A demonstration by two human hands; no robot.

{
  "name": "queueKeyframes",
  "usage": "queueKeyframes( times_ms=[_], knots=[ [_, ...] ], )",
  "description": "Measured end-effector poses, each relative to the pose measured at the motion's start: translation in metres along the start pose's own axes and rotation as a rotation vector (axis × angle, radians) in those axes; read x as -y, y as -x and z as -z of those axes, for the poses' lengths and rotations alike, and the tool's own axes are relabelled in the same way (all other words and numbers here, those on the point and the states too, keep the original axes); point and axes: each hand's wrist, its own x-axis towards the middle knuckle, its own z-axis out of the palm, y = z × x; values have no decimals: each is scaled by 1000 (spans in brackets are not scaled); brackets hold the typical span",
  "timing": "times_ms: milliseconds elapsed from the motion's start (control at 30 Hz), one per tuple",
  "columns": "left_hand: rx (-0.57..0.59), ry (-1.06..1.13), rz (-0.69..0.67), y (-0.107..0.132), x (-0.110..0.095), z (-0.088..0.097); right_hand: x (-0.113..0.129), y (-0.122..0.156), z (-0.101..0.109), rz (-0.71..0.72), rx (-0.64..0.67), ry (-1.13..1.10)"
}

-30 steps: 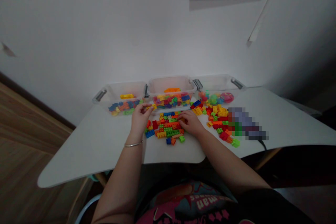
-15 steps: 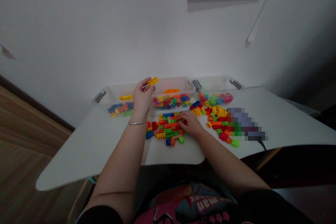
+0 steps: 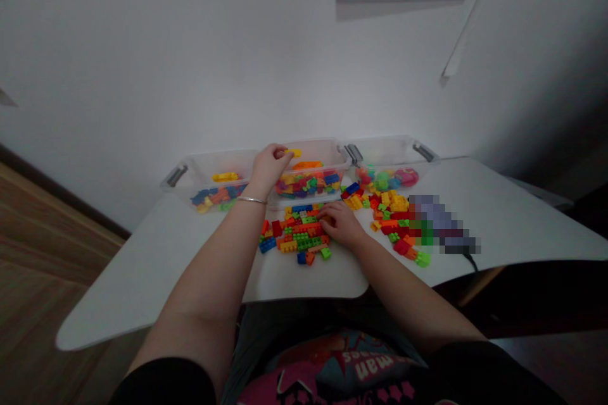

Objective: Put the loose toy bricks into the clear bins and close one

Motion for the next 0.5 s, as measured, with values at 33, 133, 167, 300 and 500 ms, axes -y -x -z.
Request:
queueKeyframes(
  times_ms=[33, 133, 167, 300, 500],
  knots=[
    [18, -62, 5, -1, -1, 1, 1, 0, 0, -4, 5, 2],
    [80, -278, -12, -3, -3, 1, 2, 0, 1, -6, 14, 9],
    [99, -347, -24, -3, -4, 0, 2, 0, 1, -3, 15, 10],
    [95, -434, -40, 0, -5, -4, 0, 0, 0, 9, 6, 11],
    [-87, -14, -50, 6, -2, -3, -1, 0, -1, -1, -1, 4]
  ],
)
